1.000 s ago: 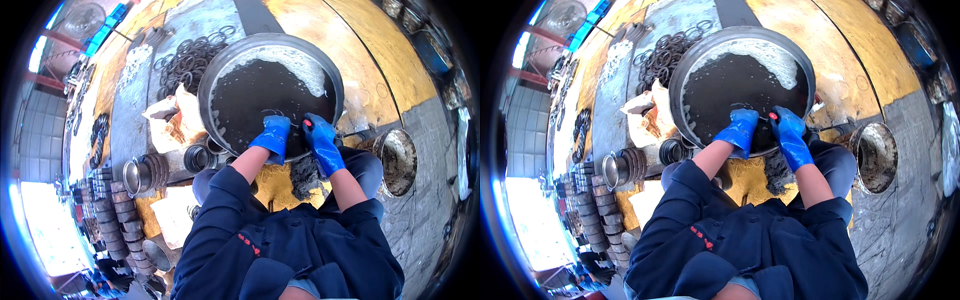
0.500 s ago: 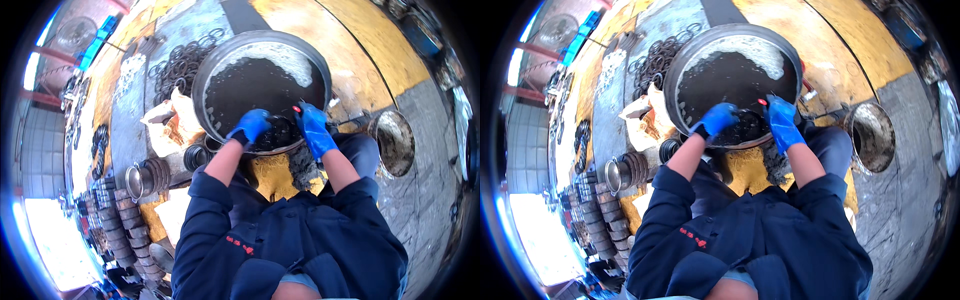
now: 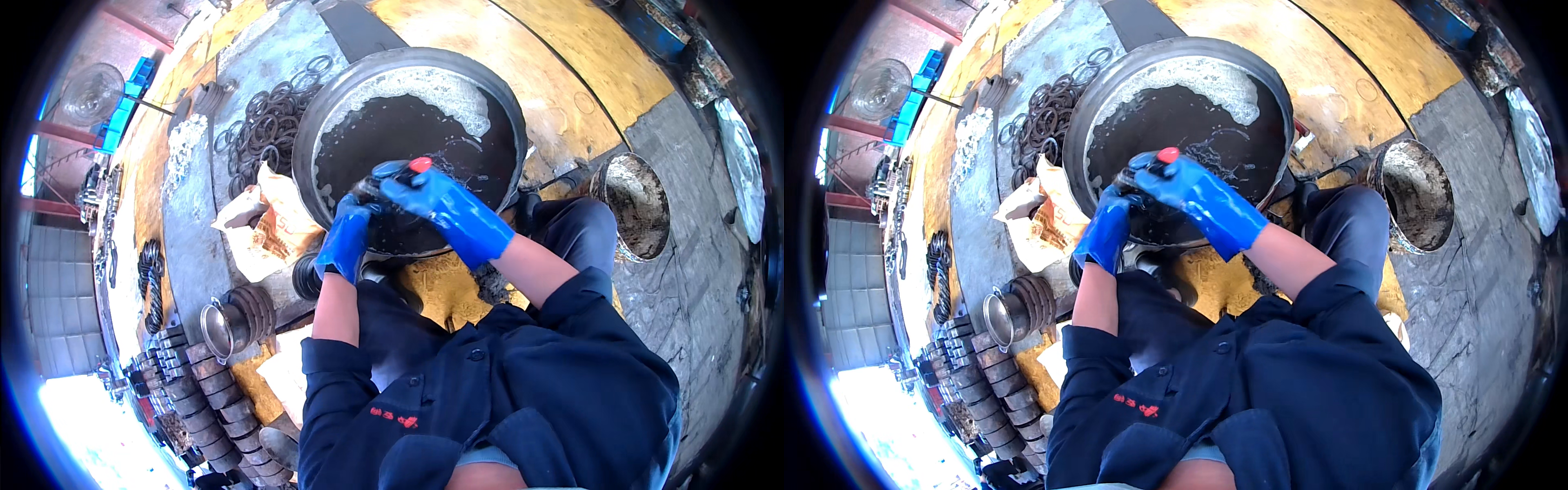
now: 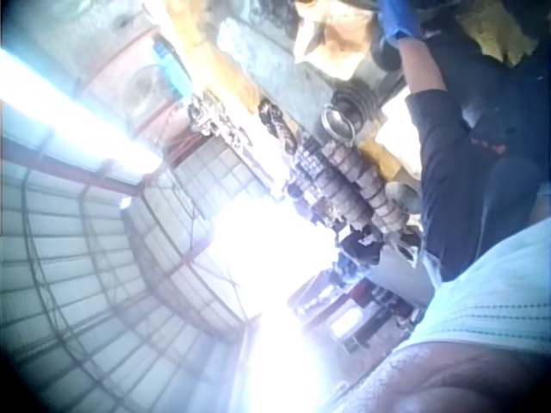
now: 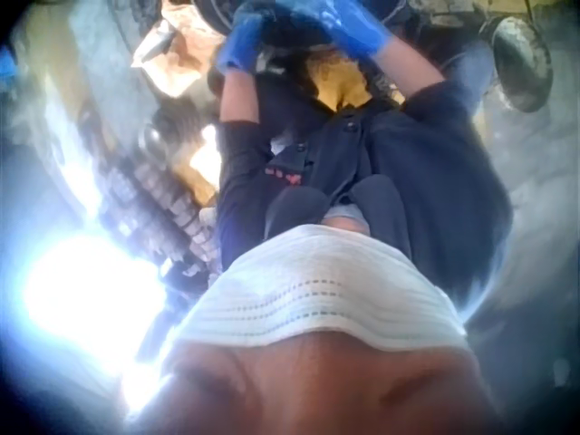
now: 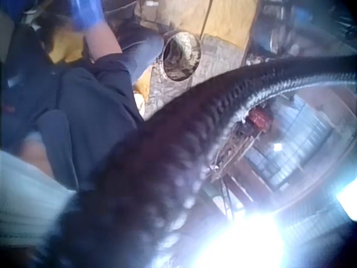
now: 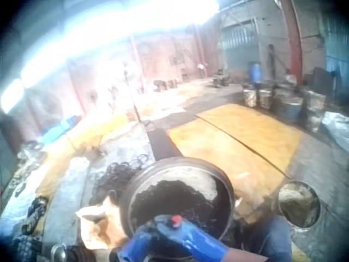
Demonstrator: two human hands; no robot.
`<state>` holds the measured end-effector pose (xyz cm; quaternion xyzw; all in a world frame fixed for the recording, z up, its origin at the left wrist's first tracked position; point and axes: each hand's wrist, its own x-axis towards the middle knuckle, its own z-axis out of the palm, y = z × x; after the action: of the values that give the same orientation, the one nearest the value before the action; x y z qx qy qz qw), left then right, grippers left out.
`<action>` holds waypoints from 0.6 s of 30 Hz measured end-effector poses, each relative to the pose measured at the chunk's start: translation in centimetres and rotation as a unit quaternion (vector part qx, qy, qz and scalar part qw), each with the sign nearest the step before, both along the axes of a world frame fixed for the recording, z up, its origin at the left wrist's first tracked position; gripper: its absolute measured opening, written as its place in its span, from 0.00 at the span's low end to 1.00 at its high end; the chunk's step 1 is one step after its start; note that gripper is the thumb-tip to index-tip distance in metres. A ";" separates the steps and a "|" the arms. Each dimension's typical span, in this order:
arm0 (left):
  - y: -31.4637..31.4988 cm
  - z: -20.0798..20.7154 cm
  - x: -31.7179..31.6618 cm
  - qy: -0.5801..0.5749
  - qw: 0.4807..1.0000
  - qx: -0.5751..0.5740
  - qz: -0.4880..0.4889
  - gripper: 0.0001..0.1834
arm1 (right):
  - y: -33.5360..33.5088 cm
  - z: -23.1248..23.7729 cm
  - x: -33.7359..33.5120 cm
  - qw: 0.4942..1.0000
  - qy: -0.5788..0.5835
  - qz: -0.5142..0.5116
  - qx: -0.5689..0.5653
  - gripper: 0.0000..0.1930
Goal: The person is using a brush to scrub a circular metal part inside a bucket containing dark liquid, rotating the part to clean different sections.
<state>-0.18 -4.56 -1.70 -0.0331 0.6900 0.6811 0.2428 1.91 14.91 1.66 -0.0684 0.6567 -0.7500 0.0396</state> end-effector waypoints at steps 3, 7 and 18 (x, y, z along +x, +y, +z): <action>1.4 -0.8 0.3 -0.031 0.996 0.064 0.046 0.18 | 0.3 -1.9 -2.1 0.998 -0.052 -0.011 -0.037 0.12; 0.5 1.0 0.8 -0.035 0.994 0.007 0.105 0.11 | 0.6 -4.0 -6.3 0.995 -0.049 -0.089 0.011 0.11; 0.7 1.2 -0.2 -0.015 0.994 0.004 0.104 0.10 | 4.8 -12.3 -6.3 0.976 -0.178 -0.120 0.048 0.18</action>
<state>-0.41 -3.85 -0.48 -0.1137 0.6764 0.7049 0.1807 -4.36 19.74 -10.59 0.1471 0.6775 -0.7174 0.0687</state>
